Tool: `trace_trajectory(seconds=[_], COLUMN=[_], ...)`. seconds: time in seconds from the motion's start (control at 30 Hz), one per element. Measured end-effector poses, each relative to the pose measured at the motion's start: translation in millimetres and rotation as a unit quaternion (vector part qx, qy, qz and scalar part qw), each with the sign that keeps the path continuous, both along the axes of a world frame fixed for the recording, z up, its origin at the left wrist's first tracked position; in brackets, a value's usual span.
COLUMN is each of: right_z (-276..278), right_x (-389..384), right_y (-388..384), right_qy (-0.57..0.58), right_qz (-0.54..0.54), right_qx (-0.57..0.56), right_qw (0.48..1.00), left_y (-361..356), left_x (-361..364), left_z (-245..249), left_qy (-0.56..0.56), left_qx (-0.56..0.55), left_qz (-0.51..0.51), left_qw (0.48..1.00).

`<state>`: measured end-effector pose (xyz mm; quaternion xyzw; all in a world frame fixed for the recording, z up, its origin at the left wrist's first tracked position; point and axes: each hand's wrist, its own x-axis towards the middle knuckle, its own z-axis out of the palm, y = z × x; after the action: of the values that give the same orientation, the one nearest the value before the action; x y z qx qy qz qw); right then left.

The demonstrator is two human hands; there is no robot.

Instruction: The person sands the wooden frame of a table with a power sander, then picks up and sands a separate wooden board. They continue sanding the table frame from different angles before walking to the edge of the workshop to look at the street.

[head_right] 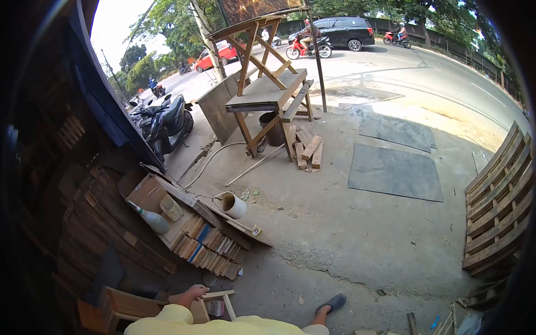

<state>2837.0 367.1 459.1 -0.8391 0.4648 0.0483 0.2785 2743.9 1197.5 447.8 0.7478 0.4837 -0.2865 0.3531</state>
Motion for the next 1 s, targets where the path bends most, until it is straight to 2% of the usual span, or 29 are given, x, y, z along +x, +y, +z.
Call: trace_trajectory(seconds=[0.07, 0.1, 0.13, 0.2, 0.23, 0.33, 0.4, 0.43, 0.47, 0.53, 0.57, 0.6, 0.63, 0.67, 0.7, 0.73, 0.77, 0.8, 0.83, 0.87, 0.9, 0.93, 0.97, 1.0], right_z=[6.5, 10.3, 17.0, 31.1, 39.1, 55.3, 60.5, 57.1, 48.8, 12.4, -15.6, -45.2, -24.2, 6.0, 50.2, 102.7, 168.3, 185.0, 195.7, 199.1, 190.7, 180.5, 190.9, 167.6], right_x=[76.6, 116.0, 154.3, 243.0, 285.0, 410.8, 497.1, 539.3, 578.2, 669.7, 709.5, 745.5, 772.5, 789.5, 799.8, 807.9, 821.2, 847.9, 877.4, 903.2, 918.1, 927.9, 933.0, 943.2], right_y=[-32.0, -49.5, -67.9, -101.0, -117.6, -153.9, -161.7, -157.0, -147.2, -103.6, -64.9, 5.2, 101.3, 220.0, 300.5, 381.5, 391.4, 387.6, 379.8, 362.9, 335.1, 306.1, 273.9, 232.7], right_qy=[-0.021, -0.030, -0.041, -0.072, -0.087, -0.136, -0.179, -0.198, -0.219, -0.274, -0.293, -0.282, -0.218, -0.144, -0.069, -0.008, -0.073, -0.101, -0.127, -0.137, -0.211, -0.270, -0.166, -0.066], right_qz=[-0.003, -0.005, -0.004, 0.004, 0.002, -0.019, -0.035, -0.045, -0.053, -0.071, -0.097, -0.132, -0.142, 0.003, 0.136, 0.276, 0.233, 0.369, 0.502, 0.503, 0.523, 0.516, 0.487, 0.403], right_qx=[0.015, 0.017, 0.013, 0.002, -0.004, -0.017, -0.005, 0.010, 0.032, 0.137, 0.236, 0.407, 0.553, 0.500, 0.560, 0.601, 0.675, 0.572, 0.447, 0.442, 0.241, 0.028, 0.012, 0.133], right_qw=[1.000, 0.999, 0.999, 0.997, 0.996, 0.990, 0.983, 0.979, 0.974, 0.949, 0.921, 0.859, 0.792, 0.854, 0.814, 0.750, 0.697, 0.725, 0.729, 0.730, 0.790, 0.812, 0.857, 0.903], left_y=[-19.4, -31.8, -45.8, -77.6, -99.7, -110.1, -90.7, -92.5, -111.0, -106.8, -119.3, -143.7, -203.8, -267.9, -338.0, -409.2, -385.6, -361.5, -337.4, -301.8, -230.2, -212.5, -184.2, -173.9], left_x=[38.6, 61.0, 81.6, 122.6, 148.3, 209.1, 252.1, 302.0, 363.3, 485.1, 552.5, 622.3, 706.7, 768.5, 829.6, 888.6, 895.5, 900.7, 904.9, 910.8, 913.1, 884.8, 850.8, 807.9], left_z=[-4.5, -6.1, -9.9, 6.5, 33.5, 32.0, -22.1, -11.2, 22.7, -7.4, -29.4, -51.1, -44.6, -31.6, 2.1, 48.4, 84.3, 129.6, 176.5, 159.3, 41.1, 57.8, 61.3, 79.5], left_qy=[0.062, 0.088, 0.087, 0.029, 0.001, -0.028, -0.163, -0.208, -0.242, -0.263, -0.326, -0.297, -0.355, -0.385, -0.400, -0.399, -0.402, -0.405, -0.408, -0.400, -0.421, -0.391, -0.260, -0.139], left_qx=[0.008, -0.060, -0.066, -0.074, -0.053, -0.016, 0.112, 0.156, 0.198, 0.221, 0.164, -0.004, -0.035, -0.146, -0.261, -0.367, -0.394, -0.421, -0.446, -0.407, -0.254, -0.011, 0.122, 0.182], left_qz=[-0.015, -0.016, -0.008, 0.087, 0.078, 0.114, 0.254, 0.358, 0.453, 0.534, 0.536, 0.541, 0.466, 0.442, 0.412, 0.377, 0.343, 0.307, 0.271, 0.326, 0.277, 0.201, 0.095, 0.052], left_qw=[0.998, 0.994, 0.994, 0.993, 0.996, 0.993, 0.947, 0.897, 0.835, 0.772, 0.761, 0.787, 0.810, 0.797, 0.776, 0.751, 0.752, 0.751, 0.749, 0.753, 0.826, 0.898, 0.953, 0.972])
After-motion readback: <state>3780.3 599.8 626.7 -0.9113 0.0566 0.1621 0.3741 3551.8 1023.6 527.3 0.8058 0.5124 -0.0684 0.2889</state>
